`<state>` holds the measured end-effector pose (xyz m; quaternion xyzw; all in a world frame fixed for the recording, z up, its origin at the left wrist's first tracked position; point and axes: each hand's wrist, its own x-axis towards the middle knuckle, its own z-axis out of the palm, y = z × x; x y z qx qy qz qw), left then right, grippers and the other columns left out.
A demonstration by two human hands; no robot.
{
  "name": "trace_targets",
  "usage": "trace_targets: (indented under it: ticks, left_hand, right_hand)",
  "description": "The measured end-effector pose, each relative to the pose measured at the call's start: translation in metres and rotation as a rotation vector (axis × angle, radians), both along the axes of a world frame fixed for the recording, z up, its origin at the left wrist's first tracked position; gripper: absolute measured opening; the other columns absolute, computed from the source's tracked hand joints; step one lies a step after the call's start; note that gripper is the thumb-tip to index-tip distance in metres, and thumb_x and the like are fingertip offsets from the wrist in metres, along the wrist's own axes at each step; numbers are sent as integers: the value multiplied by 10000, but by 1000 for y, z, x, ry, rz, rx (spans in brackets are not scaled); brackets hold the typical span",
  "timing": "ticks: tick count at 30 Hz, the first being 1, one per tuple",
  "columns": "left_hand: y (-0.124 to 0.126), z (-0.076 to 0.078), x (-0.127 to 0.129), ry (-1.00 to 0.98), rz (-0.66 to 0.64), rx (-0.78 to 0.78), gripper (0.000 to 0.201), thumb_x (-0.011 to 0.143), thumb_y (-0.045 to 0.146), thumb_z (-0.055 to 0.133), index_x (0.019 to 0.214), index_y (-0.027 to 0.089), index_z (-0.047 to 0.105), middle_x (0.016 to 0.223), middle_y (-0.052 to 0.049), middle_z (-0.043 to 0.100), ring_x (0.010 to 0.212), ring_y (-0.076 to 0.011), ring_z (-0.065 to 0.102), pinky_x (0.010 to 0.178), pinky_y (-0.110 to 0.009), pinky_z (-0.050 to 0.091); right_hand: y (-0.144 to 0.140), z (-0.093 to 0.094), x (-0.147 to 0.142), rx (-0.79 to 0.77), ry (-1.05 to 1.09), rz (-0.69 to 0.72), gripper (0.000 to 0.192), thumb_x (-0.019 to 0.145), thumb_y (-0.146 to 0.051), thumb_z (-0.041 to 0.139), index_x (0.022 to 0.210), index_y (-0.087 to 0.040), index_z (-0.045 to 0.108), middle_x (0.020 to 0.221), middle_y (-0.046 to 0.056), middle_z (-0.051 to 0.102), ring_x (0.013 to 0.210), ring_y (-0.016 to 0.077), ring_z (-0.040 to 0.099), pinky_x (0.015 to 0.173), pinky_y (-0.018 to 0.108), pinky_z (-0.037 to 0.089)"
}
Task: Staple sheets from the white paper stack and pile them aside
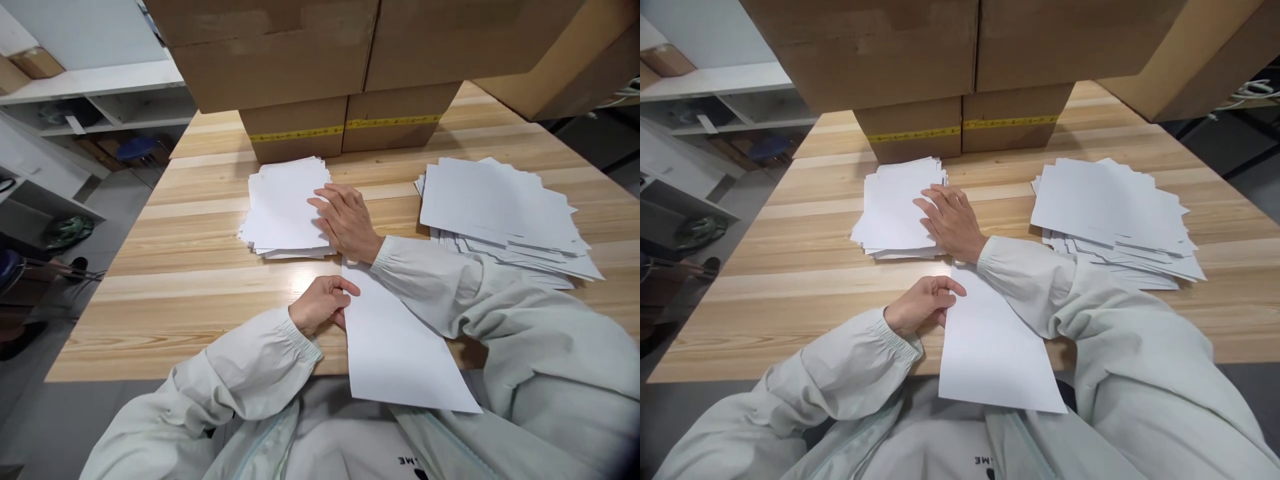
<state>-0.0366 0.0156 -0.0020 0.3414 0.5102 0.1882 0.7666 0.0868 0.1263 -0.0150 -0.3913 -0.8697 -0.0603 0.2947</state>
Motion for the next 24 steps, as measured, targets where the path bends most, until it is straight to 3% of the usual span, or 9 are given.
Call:
trace_targets:
  ticks: [12, 17, 21, 24]
  left_hand:
    - [1, -5, 0, -52, 9, -22, 211, 744, -16, 539, 895, 125, 582, 501, 47, 592, 394, -94, 581, 409, -180, 508]
    - [-2, -8, -3, -41, -41, 73, 192, 750, 2, 528, 878, 136, 576, 495, 60, 559, 395, -84, 540, 422, -181, 478]
    - [-13, -15, -7, -65, -167, 280, 103, 809, 84, 538, 838, 152, 610, 527, 69, 500, 442, -63, 478, 462, -165, 403]
    - [-26, -15, -9, 5, -252, 567, 166, 849, 112, 514, 783, 166, 656, 604, 35, 548, 508, -71, 446, 514, -192, 363]
  right_hand:
    - [1, -12, 0, -26, -104, -13, 409, 1056, -322, 298, 1406, -221, 482, 1489, 70, 529, 1462, 227, 352, 1220, 471, 219]
    - [-11, 13, 4, -11, -66, -42, 418, 1059, -341, 311, 1430, -211, 451, 1524, 41, 508, 1467, 186, 339, 1223, 439, 247]
    - [-45, 39, 43, 85, 204, -182, 379, 1023, -322, 411, 1359, -186, 520, 1402, 94, 617, 1381, 193, 458, 1193, 427, 340]
    - [-89, 40, 96, 20, 400, -325, 402, 941, -354, 562, 1318, -218, 590, 1329, 139, 650, 1281, 276, 563, 1123, 489, 434]
